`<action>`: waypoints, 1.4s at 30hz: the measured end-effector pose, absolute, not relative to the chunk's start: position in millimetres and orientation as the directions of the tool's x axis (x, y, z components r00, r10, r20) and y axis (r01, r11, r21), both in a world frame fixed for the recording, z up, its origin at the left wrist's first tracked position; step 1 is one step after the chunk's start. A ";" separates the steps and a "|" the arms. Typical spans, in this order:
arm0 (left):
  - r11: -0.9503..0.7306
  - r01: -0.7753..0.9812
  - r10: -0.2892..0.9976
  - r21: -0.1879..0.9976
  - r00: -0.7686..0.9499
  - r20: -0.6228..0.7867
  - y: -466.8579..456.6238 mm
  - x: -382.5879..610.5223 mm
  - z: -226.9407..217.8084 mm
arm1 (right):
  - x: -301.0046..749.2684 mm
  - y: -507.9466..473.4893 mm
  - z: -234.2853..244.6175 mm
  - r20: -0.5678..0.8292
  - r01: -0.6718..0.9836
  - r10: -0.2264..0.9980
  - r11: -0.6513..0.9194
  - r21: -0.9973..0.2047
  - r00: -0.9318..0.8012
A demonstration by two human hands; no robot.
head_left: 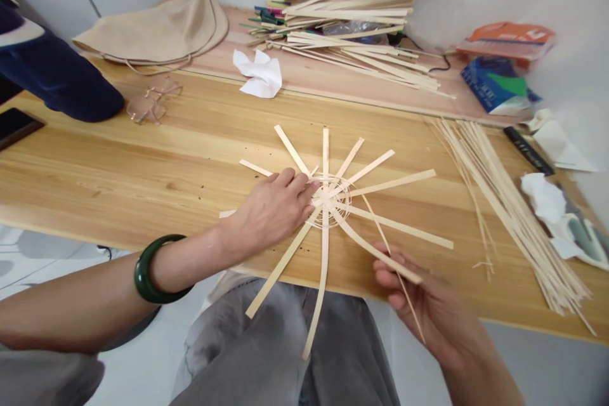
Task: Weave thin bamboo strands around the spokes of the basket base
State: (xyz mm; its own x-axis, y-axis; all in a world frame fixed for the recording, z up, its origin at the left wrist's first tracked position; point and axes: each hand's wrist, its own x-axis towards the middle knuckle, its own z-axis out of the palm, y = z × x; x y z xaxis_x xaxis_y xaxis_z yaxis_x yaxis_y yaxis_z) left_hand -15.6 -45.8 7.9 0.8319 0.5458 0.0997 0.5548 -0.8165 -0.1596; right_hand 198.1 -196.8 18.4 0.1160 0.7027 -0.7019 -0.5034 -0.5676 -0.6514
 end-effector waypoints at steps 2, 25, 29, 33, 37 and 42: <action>-0.831 0.545 0.542 -0.114 0.838 0.063 -43.0 -16.8 10.7 | 184.2 -198.4 12.9 -0.705 -0.630 0.684 -0.468 -0.619 0.184; -0.644 0.748 0.750 -0.158 0.659 0.058 -74.6 12.8 18.0 | 166.8 -227.9 -1.6 0.344 0.954 0.891 -0.294 -0.063 0.297; -0.615 0.777 0.781 -0.136 0.624 0.036 -77.8 15.6 16.4 | 180.8 -222.2 -8.1 0.258 0.823 0.814 -0.397 -0.406 0.520; -0.597 0.793 0.796 -0.121 0.604 0.036 -80.8 17.2 14.6 | 199.6 -215.0 -16.6 0.409 0.925 0.843 -0.239 -0.295 0.349; -0.563 0.818 0.818 -0.121 0.572 0.062 -83.4 23.1 13.4 | 190.9 -213.6 -14.7 0.436 0.994 0.895 0.109 -0.005 -0.096; -0.537 0.837 0.834 -0.108 0.546 0.084 -86.6 31.5 12.5 | 195.0 -209.2 12.4 0.296 0.971 0.924 0.227 0.081 -0.241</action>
State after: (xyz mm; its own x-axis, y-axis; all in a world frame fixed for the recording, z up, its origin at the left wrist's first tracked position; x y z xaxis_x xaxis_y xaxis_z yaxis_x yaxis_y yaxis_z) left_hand 31.5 -86.6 12.5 0.5460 0.8336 0.0837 0.8365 -0.5371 -0.1083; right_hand 195.0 -209.2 12.4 -0.2408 0.9245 0.2956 0.9705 0.2268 0.0814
